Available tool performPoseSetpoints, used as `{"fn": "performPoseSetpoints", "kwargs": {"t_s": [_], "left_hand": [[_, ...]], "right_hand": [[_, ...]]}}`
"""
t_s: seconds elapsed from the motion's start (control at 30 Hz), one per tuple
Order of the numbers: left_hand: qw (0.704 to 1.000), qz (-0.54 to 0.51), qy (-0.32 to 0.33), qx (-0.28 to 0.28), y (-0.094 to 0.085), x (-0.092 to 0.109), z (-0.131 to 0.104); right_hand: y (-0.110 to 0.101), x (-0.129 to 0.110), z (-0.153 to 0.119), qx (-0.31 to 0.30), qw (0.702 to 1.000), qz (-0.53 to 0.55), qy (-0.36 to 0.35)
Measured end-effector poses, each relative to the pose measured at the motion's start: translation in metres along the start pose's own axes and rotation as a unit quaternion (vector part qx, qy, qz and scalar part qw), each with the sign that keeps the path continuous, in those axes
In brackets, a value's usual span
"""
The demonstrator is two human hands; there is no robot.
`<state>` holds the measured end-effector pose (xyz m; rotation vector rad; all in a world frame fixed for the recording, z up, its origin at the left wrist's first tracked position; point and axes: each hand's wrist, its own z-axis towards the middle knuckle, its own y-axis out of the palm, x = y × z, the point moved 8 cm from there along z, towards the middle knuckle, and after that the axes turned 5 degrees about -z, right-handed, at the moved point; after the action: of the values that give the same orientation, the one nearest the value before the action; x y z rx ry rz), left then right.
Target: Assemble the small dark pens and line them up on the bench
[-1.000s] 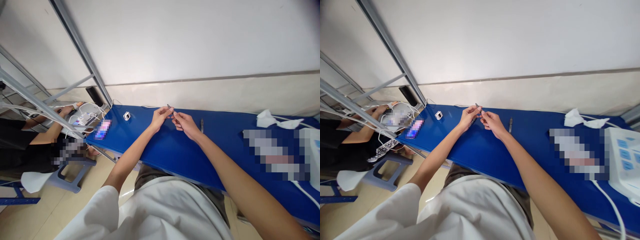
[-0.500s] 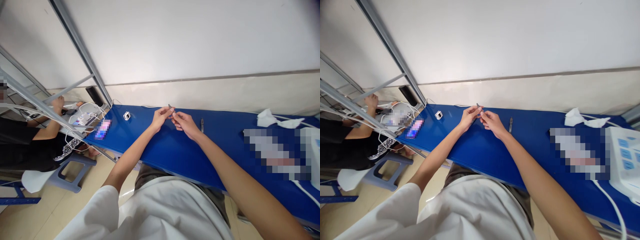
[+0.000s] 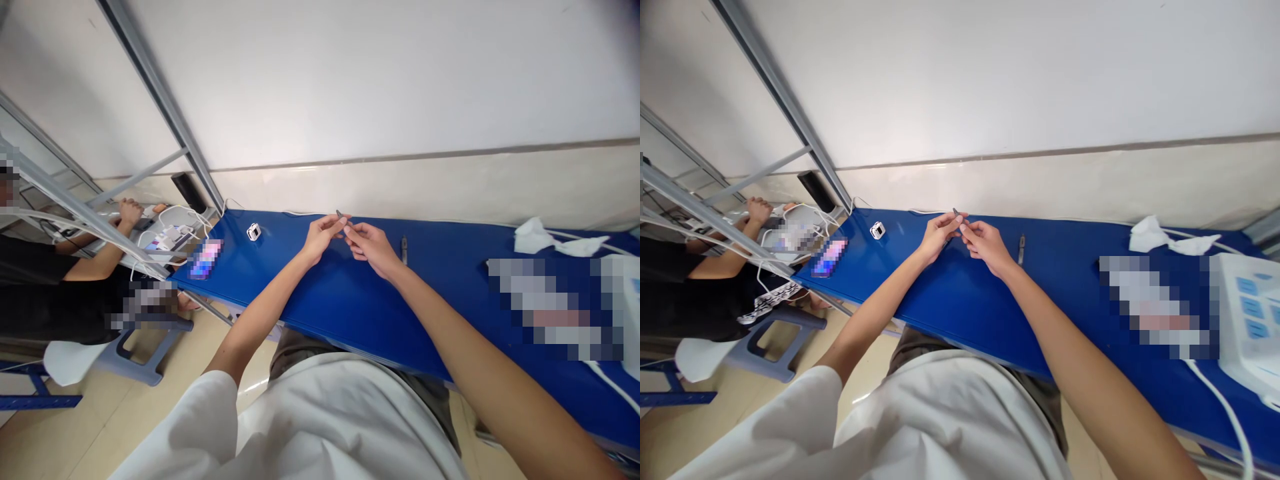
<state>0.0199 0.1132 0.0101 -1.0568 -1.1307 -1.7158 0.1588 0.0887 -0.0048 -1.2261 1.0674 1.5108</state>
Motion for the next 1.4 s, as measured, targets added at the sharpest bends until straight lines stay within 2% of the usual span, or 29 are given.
{"fn": "performPoseSetpoints", "kwargs": {"t_s": [0.37, 0.6, 0.83, 1.03, 1.23, 1.4], "left_hand": [[0.999, -0.047, -0.013, -0.008, 0.0033, -0.0039, -0.0002], [0.999, -0.031, -0.015, -0.008, 0.0013, -0.0034, -0.0001], [0.998, -0.051, -0.028, 0.002, 0.0017, -0.0054, -0.0007], [0.998, -0.046, -0.032, -0.003, 0.0028, -0.005, -0.0015], [0.998, -0.061, -0.024, 0.003, 0.0018, -0.006, -0.0002], [0.999, -0.04, -0.036, 0.003, 0.002, -0.0065, -0.0009]], "right_hand": [[0.0022, -0.0025, -0.001, -0.016, 1.0, -0.016, -0.005], [0.0007, -0.0021, -0.0018, 0.002, 1.0, -0.01, 0.001], [0.0035, -0.0019, -0.0011, -0.021, 1.0, -0.017, 0.001], [0.0007, 0.0015, -0.0006, -0.004, 1.0, -0.006, 0.009], [0.0031, -0.0004, -0.0017, -0.022, 1.0, -0.017, 0.007], [0.0016, 0.0004, -0.0013, -0.008, 1.0, -0.016, 0.007]]}}
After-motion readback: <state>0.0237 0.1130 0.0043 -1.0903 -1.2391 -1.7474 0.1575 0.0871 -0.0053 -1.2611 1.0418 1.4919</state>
